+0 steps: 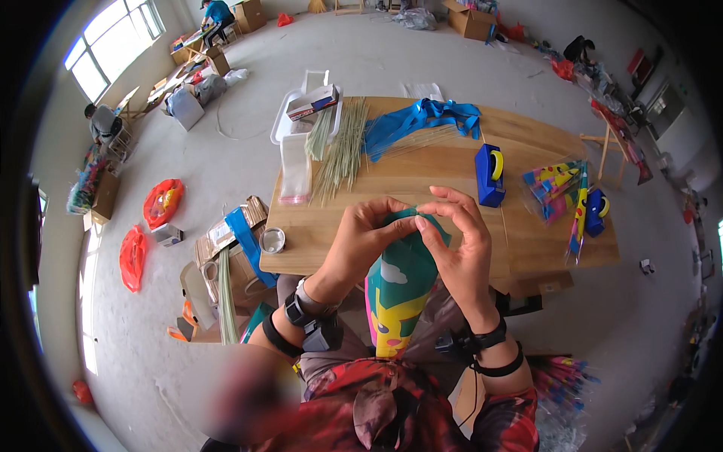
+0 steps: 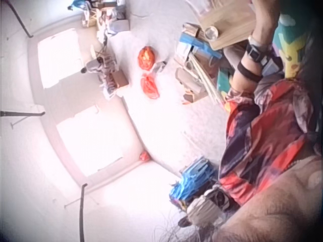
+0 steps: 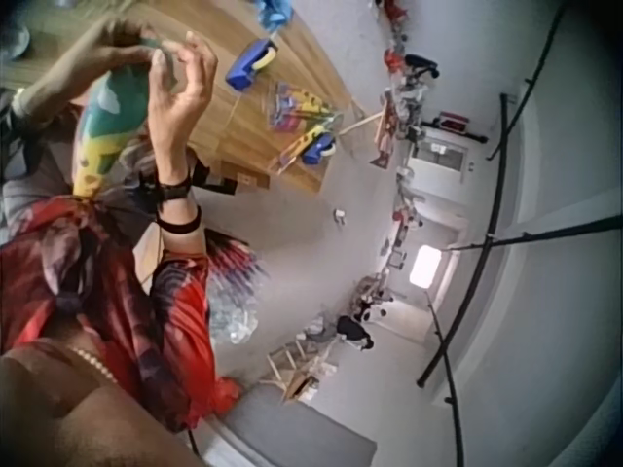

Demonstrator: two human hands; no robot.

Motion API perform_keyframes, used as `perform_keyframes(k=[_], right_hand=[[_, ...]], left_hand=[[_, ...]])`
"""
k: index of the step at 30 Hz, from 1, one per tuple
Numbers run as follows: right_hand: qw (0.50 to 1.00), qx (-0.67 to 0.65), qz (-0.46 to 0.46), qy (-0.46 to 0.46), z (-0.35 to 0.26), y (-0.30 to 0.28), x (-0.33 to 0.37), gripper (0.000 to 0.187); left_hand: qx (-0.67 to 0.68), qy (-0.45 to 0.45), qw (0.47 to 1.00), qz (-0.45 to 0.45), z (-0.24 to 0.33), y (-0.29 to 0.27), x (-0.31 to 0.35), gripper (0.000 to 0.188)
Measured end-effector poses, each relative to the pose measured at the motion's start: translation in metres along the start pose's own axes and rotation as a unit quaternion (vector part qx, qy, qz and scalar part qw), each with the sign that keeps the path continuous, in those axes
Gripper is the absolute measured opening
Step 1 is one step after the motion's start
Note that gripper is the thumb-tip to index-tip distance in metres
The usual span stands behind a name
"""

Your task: The recorder is assembling a colorful kite with a Pikachu design by attaching bamboo sticks and securing them with tape.

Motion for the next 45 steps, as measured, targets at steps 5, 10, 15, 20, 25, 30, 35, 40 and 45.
perform_keyframes(k=[5,10,15,20,25,30,35,40,45], right_hand=[[1.0,0.003,0.021,-0.023,0.0,0.004,-0.005,0.018],[0.996,0.058,0.029,-0.066,-0.004,0.003,-0.012,0.017],[0.994,0.074,0.03,-0.074,-0.008,0.004,-0.018,0.017],[0.994,0.072,0.024,-0.074,-0.011,0.008,-0.023,0.017],[0.994,0.08,0.025,-0.075,-0.013,-0.001,-0.03,0.026],[0.997,0.053,0.022,-0.044,-0.016,-0.002,-0.036,0.024],[0.969,0.157,0.056,-0.184,-0.029,-0.011,-0.027,0.022],[0.936,0.259,0.03,-0.235,-0.027,-0.004,-0.026,0.023],[0.938,0.263,0.027,-0.226,-0.024,-0.006,-0.03,0.017]], left_hand=[[0.007,0.004,1.0,0.005,0.001,0.0,0.001,0.017],[0.039,0.009,0.999,0.004,0.002,0.0,0.001,0.017],[0.045,0.015,0.999,0.022,0.003,-0.002,0.001,0.015],[0.046,0.032,0.998,0.031,0.003,-0.006,0.001,0.015],[0.037,0.051,0.998,0.008,0.005,0.0,0.002,0.016],[0.032,0.031,0.998,0.033,0.01,-0.003,0.006,0.019],[0.033,0.033,0.999,0.026,0.008,-0.003,0.006,0.019],[0.034,0.049,0.998,0.026,0.003,0.0,0.006,0.018],[0.025,0.058,0.998,0.02,0.003,0.001,0.005,0.017]])
Point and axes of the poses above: each hand's wrist, its own x-axis away from the middle knuckle, its own y-axis out of the palm, z = x × y, the point moved 1 cm from there along -x, towards the middle knuckle, and after that the axes turned 6 degrees about x, right-handed, at the moved point
